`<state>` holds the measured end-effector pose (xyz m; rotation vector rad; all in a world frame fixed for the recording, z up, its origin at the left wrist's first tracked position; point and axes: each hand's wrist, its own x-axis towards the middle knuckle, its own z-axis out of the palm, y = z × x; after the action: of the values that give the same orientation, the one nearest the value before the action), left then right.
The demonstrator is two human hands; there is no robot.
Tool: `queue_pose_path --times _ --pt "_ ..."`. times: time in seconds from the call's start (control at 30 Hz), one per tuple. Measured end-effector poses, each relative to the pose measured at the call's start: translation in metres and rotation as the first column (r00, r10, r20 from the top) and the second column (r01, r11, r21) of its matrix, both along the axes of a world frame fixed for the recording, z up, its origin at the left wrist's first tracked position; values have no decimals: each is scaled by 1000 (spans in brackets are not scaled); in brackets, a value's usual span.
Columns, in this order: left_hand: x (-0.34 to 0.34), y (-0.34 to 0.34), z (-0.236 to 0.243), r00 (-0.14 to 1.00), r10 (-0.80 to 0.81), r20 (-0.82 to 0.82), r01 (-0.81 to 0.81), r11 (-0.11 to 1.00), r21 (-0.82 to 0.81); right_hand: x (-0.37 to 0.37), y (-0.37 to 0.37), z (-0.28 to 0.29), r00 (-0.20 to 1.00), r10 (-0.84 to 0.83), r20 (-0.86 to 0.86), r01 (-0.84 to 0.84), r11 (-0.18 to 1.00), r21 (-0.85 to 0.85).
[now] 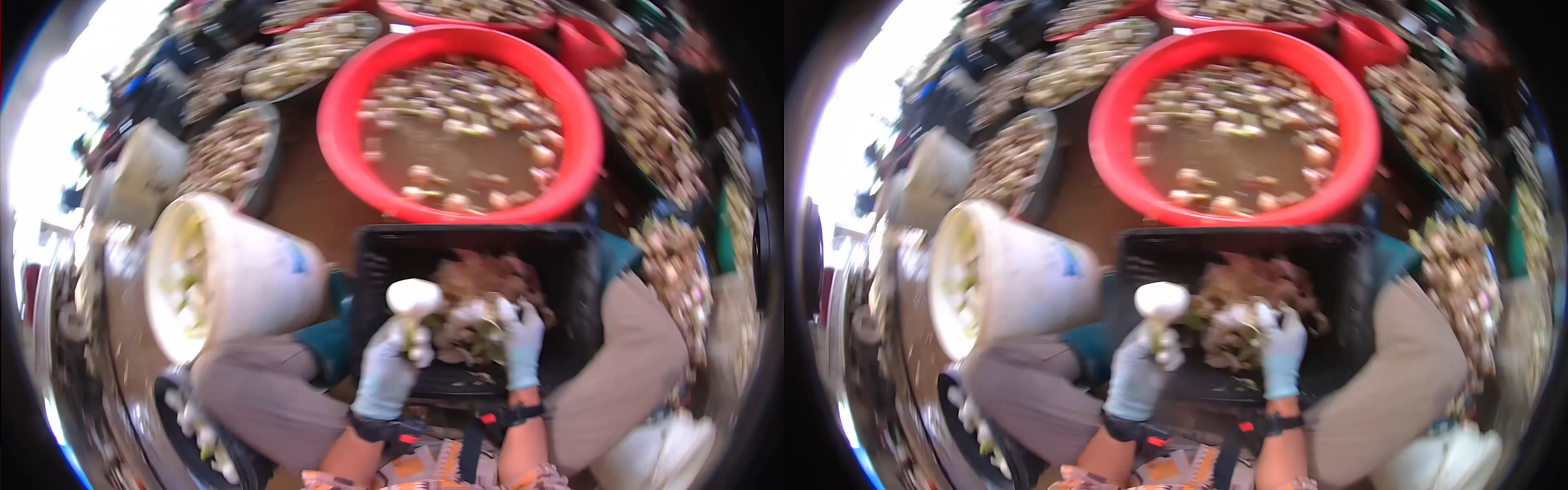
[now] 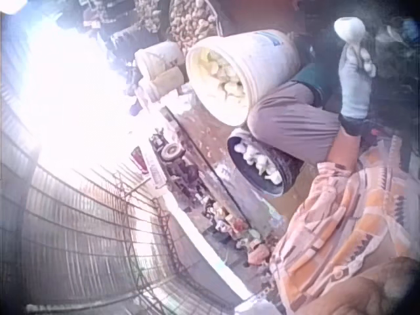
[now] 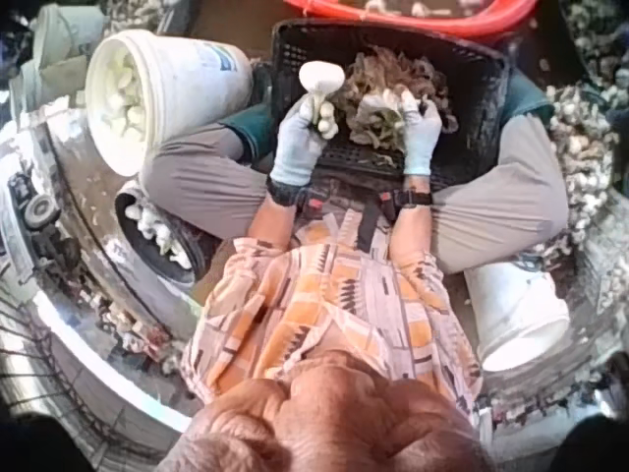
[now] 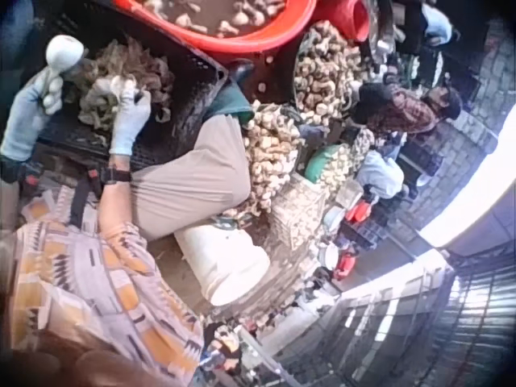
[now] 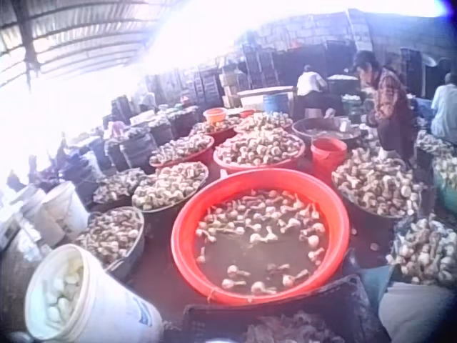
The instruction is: The person sits cross-legged on the floor and peels small onions by hand. They remove the outer skin layers and place the peeled onions into a white bucket, while discarding the skins into a black crate on their lap.
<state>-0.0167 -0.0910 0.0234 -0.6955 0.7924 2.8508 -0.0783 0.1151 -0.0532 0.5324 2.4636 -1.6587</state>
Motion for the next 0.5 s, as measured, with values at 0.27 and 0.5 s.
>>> queue_pose_path --times 0.27,0.5 --pt "28 -60 130 716 625 -311 -539 778 323 9 12 -36 1000 23 2 -19 906 -422" --pt "42 -158 186 275 687 -672 -911 410 46 12 -35 46 945 272 -183 -293 951 -101"
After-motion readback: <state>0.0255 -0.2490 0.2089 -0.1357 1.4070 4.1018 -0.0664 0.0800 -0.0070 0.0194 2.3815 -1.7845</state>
